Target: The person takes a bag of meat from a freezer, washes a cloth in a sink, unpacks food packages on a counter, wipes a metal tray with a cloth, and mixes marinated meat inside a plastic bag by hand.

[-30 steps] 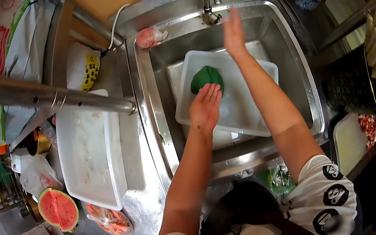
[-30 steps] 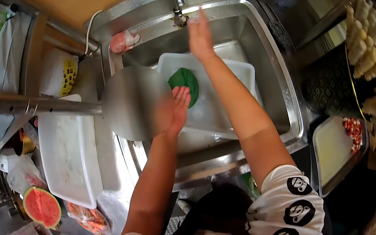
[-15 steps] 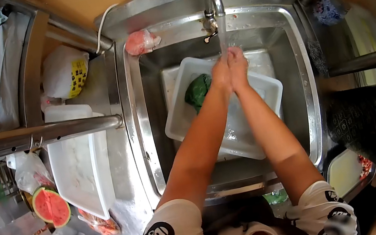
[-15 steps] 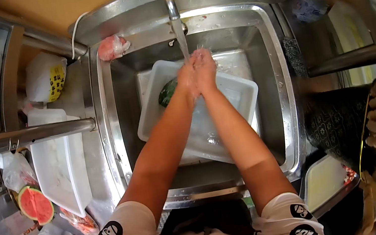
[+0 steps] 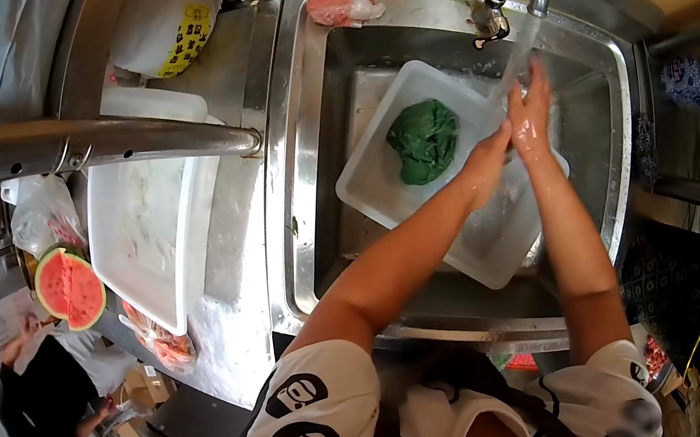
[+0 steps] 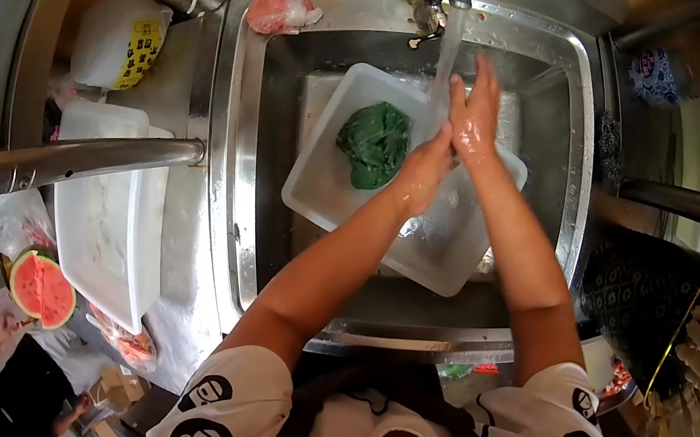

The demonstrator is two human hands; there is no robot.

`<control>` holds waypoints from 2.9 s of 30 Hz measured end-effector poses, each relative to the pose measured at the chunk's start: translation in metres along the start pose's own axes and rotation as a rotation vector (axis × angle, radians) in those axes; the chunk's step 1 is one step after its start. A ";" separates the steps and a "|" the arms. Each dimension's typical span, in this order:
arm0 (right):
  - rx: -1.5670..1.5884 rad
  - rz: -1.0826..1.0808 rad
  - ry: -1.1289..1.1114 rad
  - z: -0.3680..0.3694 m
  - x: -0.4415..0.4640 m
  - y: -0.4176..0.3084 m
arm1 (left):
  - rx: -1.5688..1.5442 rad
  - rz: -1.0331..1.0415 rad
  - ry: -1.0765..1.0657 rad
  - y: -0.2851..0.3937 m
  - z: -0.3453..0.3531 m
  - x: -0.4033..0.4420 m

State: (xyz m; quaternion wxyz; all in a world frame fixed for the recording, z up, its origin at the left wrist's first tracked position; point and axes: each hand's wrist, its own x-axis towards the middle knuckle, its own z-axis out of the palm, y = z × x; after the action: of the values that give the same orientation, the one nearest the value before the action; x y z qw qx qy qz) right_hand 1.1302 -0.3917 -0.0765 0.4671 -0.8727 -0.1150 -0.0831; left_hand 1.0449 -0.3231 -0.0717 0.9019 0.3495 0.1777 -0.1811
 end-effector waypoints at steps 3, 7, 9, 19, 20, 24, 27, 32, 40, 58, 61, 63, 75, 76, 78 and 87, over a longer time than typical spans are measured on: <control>-0.342 -0.350 0.079 -0.021 0.034 -0.061 | 1.240 0.244 0.621 -0.001 -0.055 -0.015; -0.473 -0.428 -0.062 -0.007 0.068 -0.068 | 1.795 0.125 0.786 -0.004 -0.096 -0.020; -0.532 -0.400 -0.006 0.001 0.080 -0.058 | 1.689 0.147 0.747 -0.004 -0.109 -0.012; 1.126 0.931 -0.163 -0.015 -0.060 -0.032 | -0.422 0.030 0.074 0.050 -0.041 -0.064; 1.346 1.147 -0.196 -0.011 -0.076 -0.032 | -0.415 0.028 0.067 0.048 -0.040 -0.068; 1.262 1.046 -0.443 0.021 -0.096 -0.045 | -0.749 -0.003 -0.120 0.074 -0.009 -0.106; 1.656 1.065 -0.437 0.027 -0.114 -0.071 | -0.776 0.048 0.080 0.086 -0.011 -0.129; 1.020 0.786 -0.084 -0.005 -0.100 -0.129 | -0.263 -0.005 0.671 0.078 -0.040 -0.156; 0.250 -0.147 -0.278 0.001 -0.164 -0.162 | 0.121 -0.147 0.117 0.016 -0.113 -0.093; 1.822 0.611 -0.801 -0.038 -0.083 -0.133 | -1.005 -0.063 -0.285 0.047 0.038 -0.148; 2.032 0.323 -0.710 -0.043 -0.079 -0.149 | -1.168 -0.055 -0.367 0.047 0.064 -0.153; 1.867 0.395 -0.629 -0.056 -0.079 -0.140 | -1.039 -0.172 -0.332 0.062 0.070 -0.175; 0.328 0.391 -0.602 -0.019 -0.078 -0.070 | 0.879 0.025 0.400 0.016 0.013 -0.130; 0.162 0.305 -0.581 -0.001 -0.087 -0.031 | 0.943 0.120 0.503 0.005 0.007 -0.134; 0.049 0.490 -0.573 0.021 -0.101 -0.002 | 0.999 0.236 0.613 -0.022 -0.004 -0.128; 1.203 0.639 -0.677 -0.073 -0.092 -0.085 | -0.312 0.289 0.463 0.011 0.055 -0.110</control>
State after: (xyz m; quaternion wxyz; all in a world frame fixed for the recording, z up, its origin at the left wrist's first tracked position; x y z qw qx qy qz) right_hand 1.0155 -0.4186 0.0082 0.8029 -0.4366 -0.0193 0.4053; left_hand 0.9647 -0.3315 0.0210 0.8966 0.2604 0.3526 0.0628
